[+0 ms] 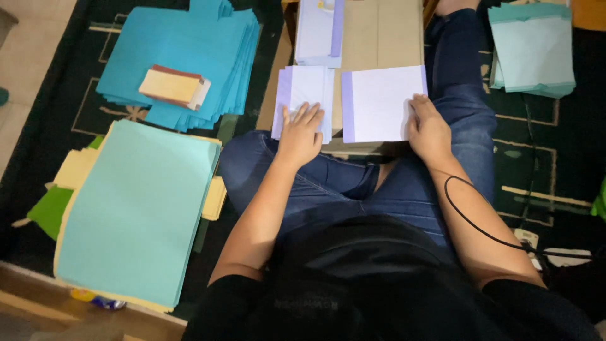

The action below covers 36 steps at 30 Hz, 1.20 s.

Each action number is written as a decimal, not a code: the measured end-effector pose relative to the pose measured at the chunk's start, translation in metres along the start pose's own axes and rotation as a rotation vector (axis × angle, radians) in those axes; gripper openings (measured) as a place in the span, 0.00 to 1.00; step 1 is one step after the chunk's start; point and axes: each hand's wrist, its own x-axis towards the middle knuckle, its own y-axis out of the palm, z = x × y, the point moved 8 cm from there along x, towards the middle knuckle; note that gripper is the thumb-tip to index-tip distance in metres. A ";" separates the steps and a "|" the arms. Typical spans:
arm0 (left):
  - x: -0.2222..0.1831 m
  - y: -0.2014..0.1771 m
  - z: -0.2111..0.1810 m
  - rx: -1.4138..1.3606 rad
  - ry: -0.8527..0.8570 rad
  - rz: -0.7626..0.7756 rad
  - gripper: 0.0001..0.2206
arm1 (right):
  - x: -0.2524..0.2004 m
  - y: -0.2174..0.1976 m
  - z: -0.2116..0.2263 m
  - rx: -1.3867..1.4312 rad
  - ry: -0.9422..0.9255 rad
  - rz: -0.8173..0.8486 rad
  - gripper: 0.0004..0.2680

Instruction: The person sits on the floor and folds light purple paper sheets in half, then stacks them. They then pick up a light blue sheet, place a smaller printed sheet inside, fold the blue sheet around it, and place the finished item on a stack.

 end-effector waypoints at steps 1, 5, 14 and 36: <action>0.001 -0.002 -0.008 -0.002 0.012 0.001 0.23 | 0.000 0.001 -0.001 -0.003 0.008 -0.008 0.14; 0.026 -0.017 -0.053 0.016 0.002 -0.081 0.23 | 0.000 0.003 -0.004 -0.047 0.011 -0.032 0.14; 0.103 0.065 -0.109 -0.008 0.089 0.188 0.28 | 0.005 -0.005 0.000 -0.042 0.065 -0.029 0.15; 0.113 0.112 -0.067 -0.544 -0.079 0.372 0.31 | 0.000 -0.029 0.069 0.621 -0.237 -0.026 0.17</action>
